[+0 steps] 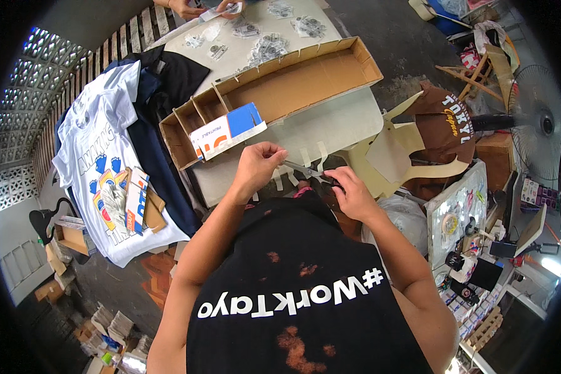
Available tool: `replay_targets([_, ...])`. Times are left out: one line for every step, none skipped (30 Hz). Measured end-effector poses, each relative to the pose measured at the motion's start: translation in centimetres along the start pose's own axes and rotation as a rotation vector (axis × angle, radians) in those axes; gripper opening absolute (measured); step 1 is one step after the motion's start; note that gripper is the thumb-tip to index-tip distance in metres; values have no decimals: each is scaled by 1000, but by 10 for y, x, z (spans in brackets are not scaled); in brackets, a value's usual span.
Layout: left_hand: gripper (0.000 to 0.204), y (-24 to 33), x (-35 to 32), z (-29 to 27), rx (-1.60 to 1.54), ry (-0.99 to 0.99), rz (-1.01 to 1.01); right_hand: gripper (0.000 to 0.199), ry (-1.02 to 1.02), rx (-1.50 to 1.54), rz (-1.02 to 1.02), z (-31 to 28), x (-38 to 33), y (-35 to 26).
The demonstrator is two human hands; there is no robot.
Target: The person cuts and folds cardboard pieces to create dividers inside a shallow cardboard box. They use scissors to trim edges and then insert the folded pieces into the box to form compartments. The process is repeated with multiple cardboard pieces.
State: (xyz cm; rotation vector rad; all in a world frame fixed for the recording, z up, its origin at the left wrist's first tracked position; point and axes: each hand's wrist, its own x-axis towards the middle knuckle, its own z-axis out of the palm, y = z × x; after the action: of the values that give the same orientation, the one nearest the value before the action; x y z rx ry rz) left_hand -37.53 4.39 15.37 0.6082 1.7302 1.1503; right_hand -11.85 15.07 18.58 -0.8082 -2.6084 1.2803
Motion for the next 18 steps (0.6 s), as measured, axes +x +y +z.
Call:
replay_targets([22,-3,-1,1,81,3,3,42,-10,-7,23,0,-3,2])
replay_targets([22,-7,0,2,163,7,7,42,-20,-14,46,1,-6,5])
replay_targets([23,-17,4,4,21,8,-11,42,-21,-24,56,0,-10,8])
replay_targets([23,-33,9,6,-126,20,-32,41,-32,-35,58,0,-12,12])
replay_targets([23,-45,12,9,-269,29,-50,41,-39,-45,61,-1,-15,16])
replay_targets([23,-55,18,15,-327,89,-107,40,-20,-47,76,-1,-19,23])
replay_targets([23,-64,24,23,-388,152,-166,40,-7,-50,90,0,-22,30])
replay_targets([24,-60,32,31,-444,210,-219,40,15,-53,103,-3,-24,35])
replay_targets([24,-55,40,41,-446,266,-242,39,32,-53,131,-6,-26,38])
replay_targets([25,-46,48,53,-450,326,-265,38,46,-53,155,-10,-28,42])
replay_targets([26,-41,54,63,-453,391,-290,37,55,-50,179,-12,-30,44])
replay_targets([27,-37,60,71,-504,472,-296,36,79,-54,171,-16,-32,47])
replay_targets([27,-34,66,78,-553,554,-298,36,106,-54,160,-20,-32,49])
replay_targets([28,-32,72,84,-605,638,-299,36,130,-55,148,-24,-31,51])
replay_targets([32,-31,75,87,-624,689,-306,37,155,-24,156,-28,-28,53])
replay_targets([32,-33,79,92,-648,722,-285,38,183,9,165,-32,-23,54])
replay_targets([32,-37,84,95,-674,761,-255,40,211,42,164,-38,-16,56])
replay_targets([31,-41,86,98,-703,801,-225,41,240,7,105,-42,-10,59])
